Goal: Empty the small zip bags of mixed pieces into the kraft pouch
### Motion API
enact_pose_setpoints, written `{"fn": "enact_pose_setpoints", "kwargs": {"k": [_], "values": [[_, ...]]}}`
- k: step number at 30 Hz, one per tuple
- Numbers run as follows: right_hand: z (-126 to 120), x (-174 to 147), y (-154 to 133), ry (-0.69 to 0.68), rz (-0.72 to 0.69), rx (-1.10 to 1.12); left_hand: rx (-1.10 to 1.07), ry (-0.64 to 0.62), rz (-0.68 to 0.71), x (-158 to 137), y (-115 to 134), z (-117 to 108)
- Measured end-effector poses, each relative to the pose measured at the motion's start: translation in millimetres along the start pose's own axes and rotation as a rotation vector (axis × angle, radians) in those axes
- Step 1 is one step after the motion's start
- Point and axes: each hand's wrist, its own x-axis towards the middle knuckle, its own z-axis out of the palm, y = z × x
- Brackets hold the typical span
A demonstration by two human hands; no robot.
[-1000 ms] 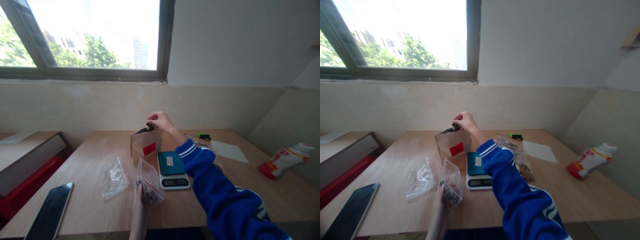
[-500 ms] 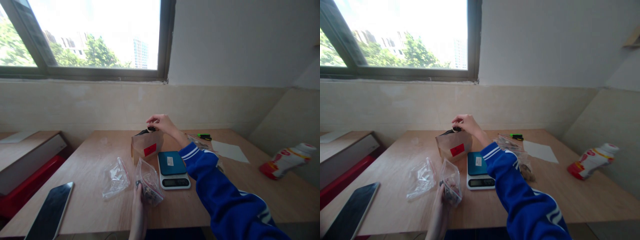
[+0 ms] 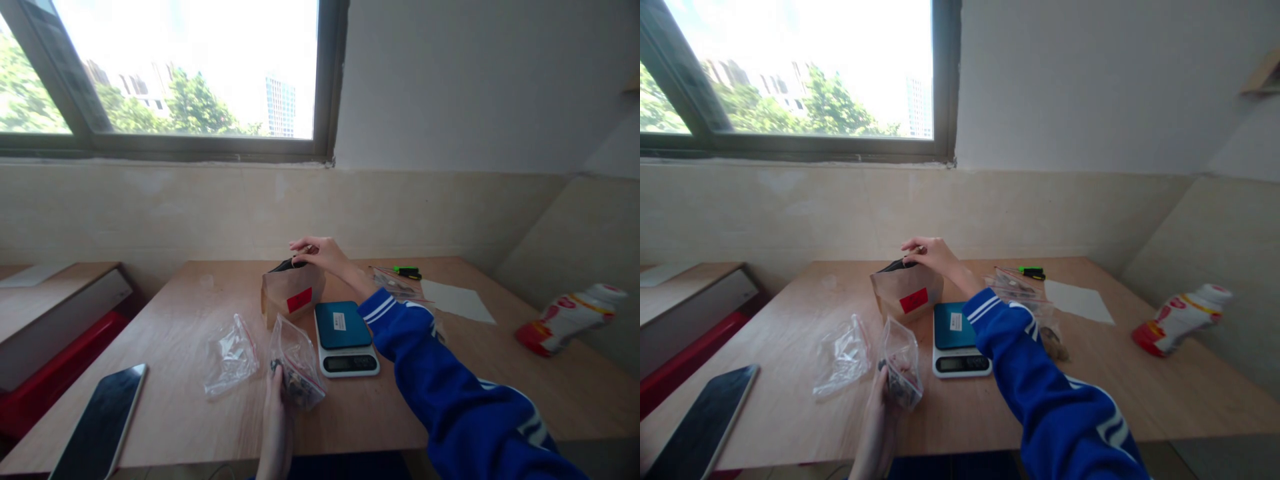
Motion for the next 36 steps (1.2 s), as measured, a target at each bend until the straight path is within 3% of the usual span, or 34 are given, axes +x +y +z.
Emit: {"fn": "enact_pose_setpoints", "kwargs": {"k": [8,16,25,33,36], "values": [[8.1,5.4,-6.5,0.166,-0.039,-0.099,-0.013,0.049,-0.026,-0.9,0.0,-0.1],[13.0,2.5,-8.1,0.020,-0.019,-0.054,-0.021,0.043,0.012,-2.2,1.3,-0.9],[15.0,9.6,-10.4,0.201,-0.075,-0.194,-0.034,0.075,-0.003,-1.8,3.4,-4.1],[27.9,-2.3,-7.6,0.104,-0.210,-0.350,-0.009,0.070,0.014,-1.6,10.9,1.4],[25.1,-13.7,-7.8,0.021,-0.187,-0.451,0.023,0.080,0.027,-5.4,13.6,7.7]]}}
